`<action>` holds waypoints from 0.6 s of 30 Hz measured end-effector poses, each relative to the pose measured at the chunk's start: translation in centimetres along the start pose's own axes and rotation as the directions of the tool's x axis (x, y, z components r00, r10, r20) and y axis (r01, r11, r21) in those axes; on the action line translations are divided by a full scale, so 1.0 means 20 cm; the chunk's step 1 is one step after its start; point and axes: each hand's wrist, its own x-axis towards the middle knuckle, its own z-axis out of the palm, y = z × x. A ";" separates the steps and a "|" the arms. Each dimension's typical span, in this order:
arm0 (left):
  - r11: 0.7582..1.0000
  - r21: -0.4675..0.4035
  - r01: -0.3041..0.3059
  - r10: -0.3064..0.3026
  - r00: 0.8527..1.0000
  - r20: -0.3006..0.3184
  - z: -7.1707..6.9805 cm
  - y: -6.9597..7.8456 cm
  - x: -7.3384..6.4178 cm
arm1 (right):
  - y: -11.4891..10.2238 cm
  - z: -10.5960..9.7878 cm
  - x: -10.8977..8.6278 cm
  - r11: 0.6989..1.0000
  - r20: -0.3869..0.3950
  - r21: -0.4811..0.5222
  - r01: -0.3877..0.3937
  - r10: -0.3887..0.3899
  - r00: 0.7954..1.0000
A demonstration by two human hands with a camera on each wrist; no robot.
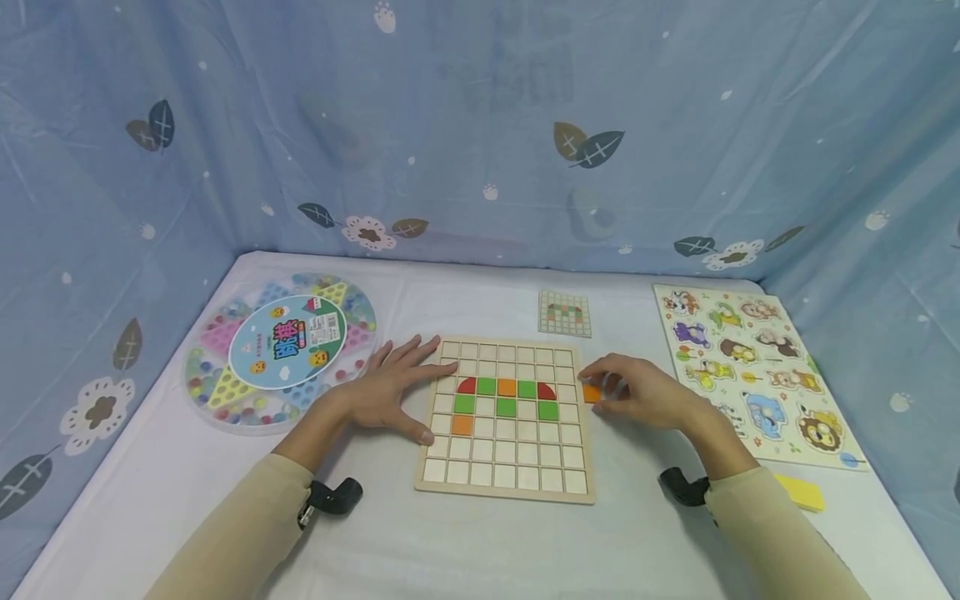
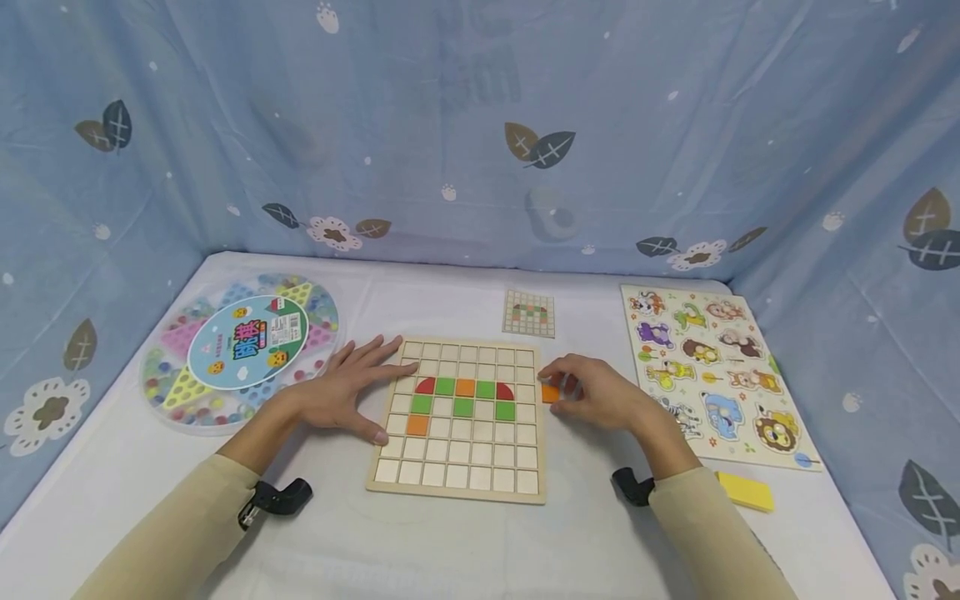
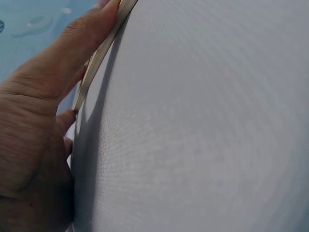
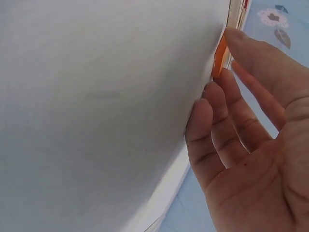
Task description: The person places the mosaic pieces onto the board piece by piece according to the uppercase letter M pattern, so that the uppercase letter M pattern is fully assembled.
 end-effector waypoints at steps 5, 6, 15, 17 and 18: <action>1.000 0.003 0.002 -0.002 1.000 0.000 0.00 -0.01 0.00 | 0.00 0.00 0.02 1.000 0.021 -0.013 -0.019 0.019 1.000; 1.000 0.004 0.002 -0.002 1.000 -0.001 0.00 -0.01 0.00 | 0.00 0.00 0.02 1.000 0.024 -0.014 -0.023 0.023 0.999; 1.000 -0.006 -0.008 0.008 1.000 -0.001 0.01 -0.01 0.00 | -0.01 0.00 -0.01 0.999 0.014 -0.022 -0.037 0.037 0.999; 1.000 -0.004 -0.004 0.004 1.000 -0.001 0.00 -0.01 0.00 | -0.02 0.00 -0.02 0.999 0.001 -0.023 -0.032 0.032 1.000; 1.000 -0.003 -0.002 0.002 1.000 -0.001 0.00 0.00 0.00 | -0.02 -0.01 -0.02 0.999 -0.006 -0.023 -0.028 0.028 1.000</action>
